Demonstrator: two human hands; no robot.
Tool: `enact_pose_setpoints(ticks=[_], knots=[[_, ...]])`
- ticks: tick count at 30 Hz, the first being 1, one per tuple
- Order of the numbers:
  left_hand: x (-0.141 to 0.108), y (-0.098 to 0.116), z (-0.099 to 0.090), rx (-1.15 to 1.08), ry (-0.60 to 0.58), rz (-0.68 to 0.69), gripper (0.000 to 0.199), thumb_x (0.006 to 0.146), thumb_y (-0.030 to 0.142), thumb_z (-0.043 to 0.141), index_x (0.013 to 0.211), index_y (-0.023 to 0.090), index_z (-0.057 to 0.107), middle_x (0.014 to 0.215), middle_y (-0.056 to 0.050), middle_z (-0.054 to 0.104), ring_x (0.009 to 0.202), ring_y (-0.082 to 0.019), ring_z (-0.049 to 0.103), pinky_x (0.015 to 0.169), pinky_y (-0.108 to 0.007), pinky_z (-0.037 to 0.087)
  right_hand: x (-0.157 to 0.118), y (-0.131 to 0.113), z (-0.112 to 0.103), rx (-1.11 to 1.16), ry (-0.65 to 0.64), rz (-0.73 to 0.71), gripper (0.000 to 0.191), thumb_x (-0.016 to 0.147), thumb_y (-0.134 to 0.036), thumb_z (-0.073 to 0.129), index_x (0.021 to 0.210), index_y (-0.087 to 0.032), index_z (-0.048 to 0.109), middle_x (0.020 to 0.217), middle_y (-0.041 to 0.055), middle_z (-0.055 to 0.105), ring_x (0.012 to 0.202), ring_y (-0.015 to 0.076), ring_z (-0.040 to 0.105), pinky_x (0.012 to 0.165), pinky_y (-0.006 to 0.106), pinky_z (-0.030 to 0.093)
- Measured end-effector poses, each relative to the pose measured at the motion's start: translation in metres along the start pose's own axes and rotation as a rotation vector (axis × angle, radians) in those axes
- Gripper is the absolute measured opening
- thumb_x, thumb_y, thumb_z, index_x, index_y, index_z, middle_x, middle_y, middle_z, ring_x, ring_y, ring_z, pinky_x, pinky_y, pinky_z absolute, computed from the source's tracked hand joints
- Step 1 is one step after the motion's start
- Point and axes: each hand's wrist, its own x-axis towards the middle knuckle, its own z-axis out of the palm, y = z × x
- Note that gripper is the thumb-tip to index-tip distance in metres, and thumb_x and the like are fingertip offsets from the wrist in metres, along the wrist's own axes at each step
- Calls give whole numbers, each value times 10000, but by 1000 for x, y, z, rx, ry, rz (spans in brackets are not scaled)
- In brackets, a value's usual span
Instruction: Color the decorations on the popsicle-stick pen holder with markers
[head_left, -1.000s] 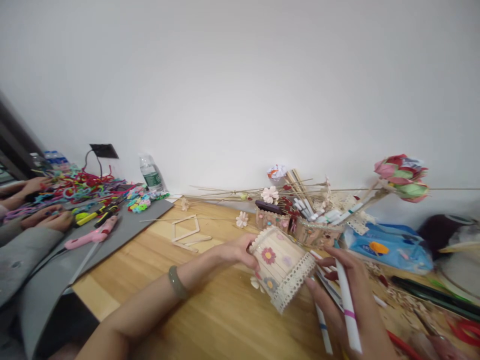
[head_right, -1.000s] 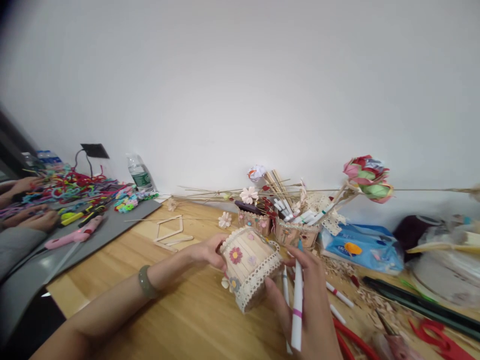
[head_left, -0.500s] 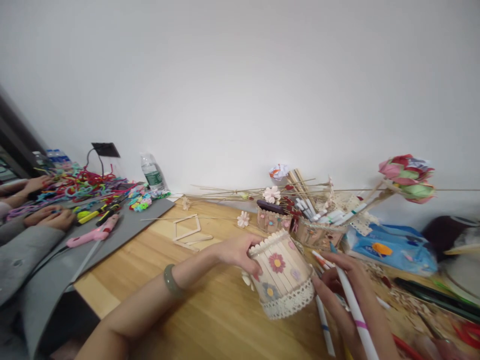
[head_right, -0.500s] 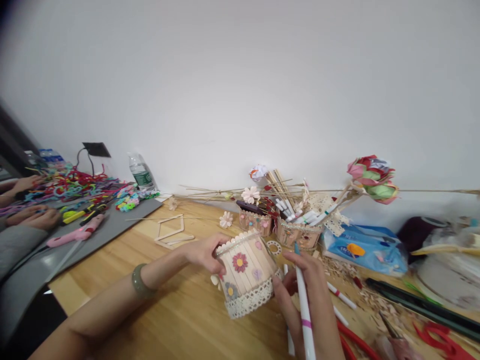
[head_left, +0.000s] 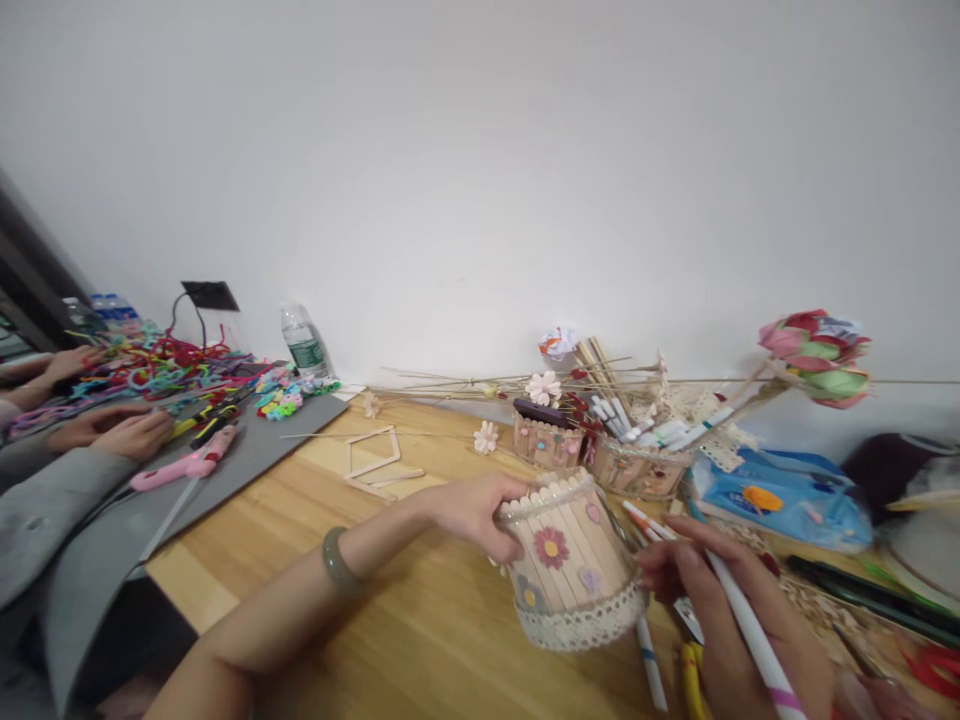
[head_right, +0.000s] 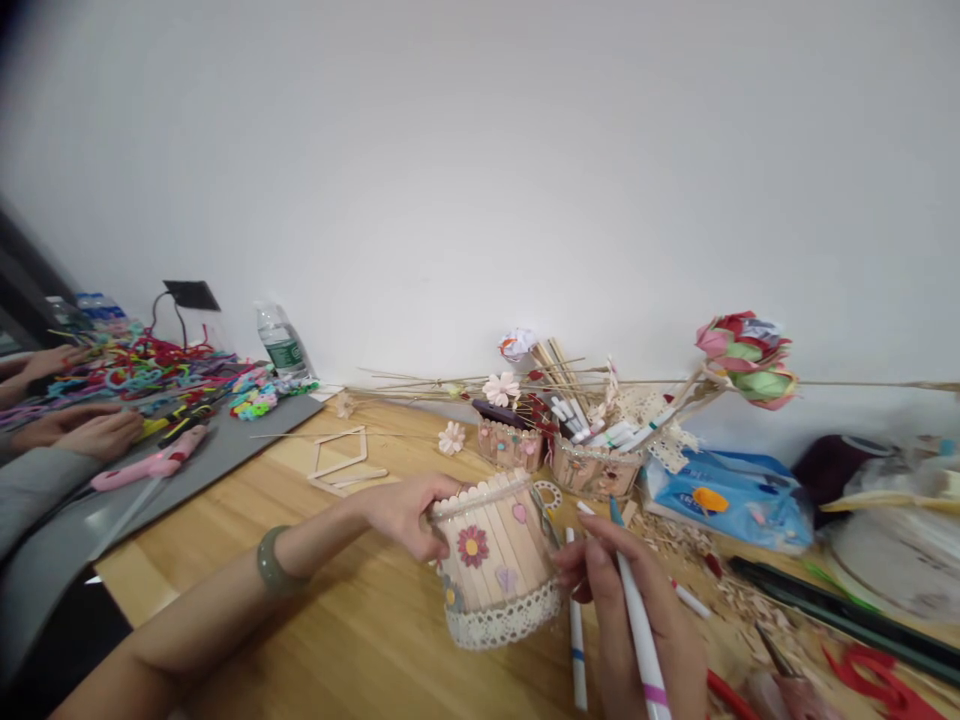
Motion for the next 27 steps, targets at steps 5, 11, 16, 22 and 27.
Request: enact_pose_setpoints(ticks=[5, 11, 16, 22, 27], knots=[[-1, 5, 0, 134, -15, 124, 247, 508, 148, 586, 754, 148, 563, 836, 4, 579, 756, -155, 549, 665, -237, 478, 0, -9, 4, 92, 65, 106, 239, 787, -412, 555, 950, -240, 585, 714, -3, 651, 612, 148, 607, 590, 259, 532], [-1, 13, 7, 925, 160, 324, 140, 612, 151, 551, 752, 141, 555, 855, -57, 581, 800, -196, 544, 742, -295, 447, 4, -5, 0, 63, 34, 15, 188, 801, -382, 556, 929, -247, 578, 709, 6, 650, 590, 151, 590, 550, 275, 531], [2, 12, 10, 1336, 231, 249, 248, 668, 133, 490, 901, 140, 575, 849, -69, 573, 779, -196, 516, 711, -305, 421, 6, -3, 1, 163, 43, 50, 128, 826, -342, 548, 923, -266, 582, 724, 6, 637, 592, 143, 570, 532, 268, 503], [-1, 12, 8, 1085, 262, 349, 508, 709, 183, 512, 1206, 120, 428, 968, -85, 510, 889, -213, 477, 793, -350, 415, 7, -8, 3, 325, 60, 112, 105, 839, -308, 544, 917, -244, 572, 703, -9, 634, 597, 132, 554, 547, 260, 466], [1, 5, 4, 555, 700, 540, 361, 896, 230, 375, 1254, 207, 415, 861, -25, 500, 803, -153, 496, 805, -334, 426, 7, -8, 0, 363, 85, 101, 141, 847, -340, 525, 928, -240, 582, 691, -20, 625, 579, 123, 541, 546, 262, 441]])
